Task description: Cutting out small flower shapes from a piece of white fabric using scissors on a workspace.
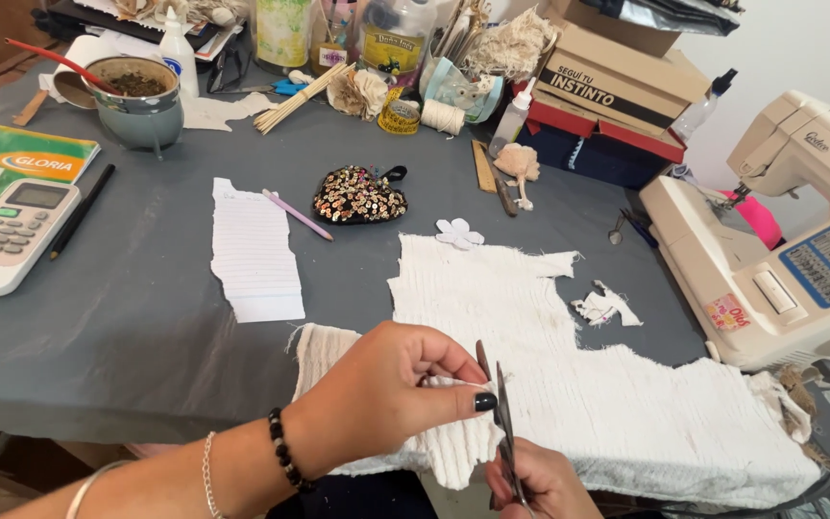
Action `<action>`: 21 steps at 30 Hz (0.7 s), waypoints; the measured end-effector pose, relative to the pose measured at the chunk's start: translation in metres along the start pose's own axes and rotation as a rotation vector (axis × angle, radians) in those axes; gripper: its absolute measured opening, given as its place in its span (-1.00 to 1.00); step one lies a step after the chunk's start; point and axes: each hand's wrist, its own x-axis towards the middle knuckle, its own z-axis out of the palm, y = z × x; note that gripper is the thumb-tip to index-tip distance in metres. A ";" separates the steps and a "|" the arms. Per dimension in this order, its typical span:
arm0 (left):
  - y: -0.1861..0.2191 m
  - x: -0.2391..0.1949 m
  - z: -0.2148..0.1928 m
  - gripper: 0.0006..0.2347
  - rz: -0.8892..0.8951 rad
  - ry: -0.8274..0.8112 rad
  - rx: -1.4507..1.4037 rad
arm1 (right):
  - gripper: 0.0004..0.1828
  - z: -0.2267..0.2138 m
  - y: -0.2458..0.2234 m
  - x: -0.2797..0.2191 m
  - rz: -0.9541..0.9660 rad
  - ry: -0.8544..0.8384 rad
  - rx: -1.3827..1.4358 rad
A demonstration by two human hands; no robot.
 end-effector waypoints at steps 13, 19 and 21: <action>0.022 0.028 -0.009 -0.84 0.040 -0.049 0.159 | -0.28 -0.021 -0.025 0.013 -0.013 0.171 -0.081; 0.043 0.049 -0.015 -0.86 0.036 -0.067 0.182 | -0.52 -0.054 -0.012 0.029 -0.130 0.148 -0.220; 0.050 0.056 -0.019 -0.89 0.047 -0.061 0.201 | -0.69 -0.067 -0.002 0.037 -0.173 0.129 -0.234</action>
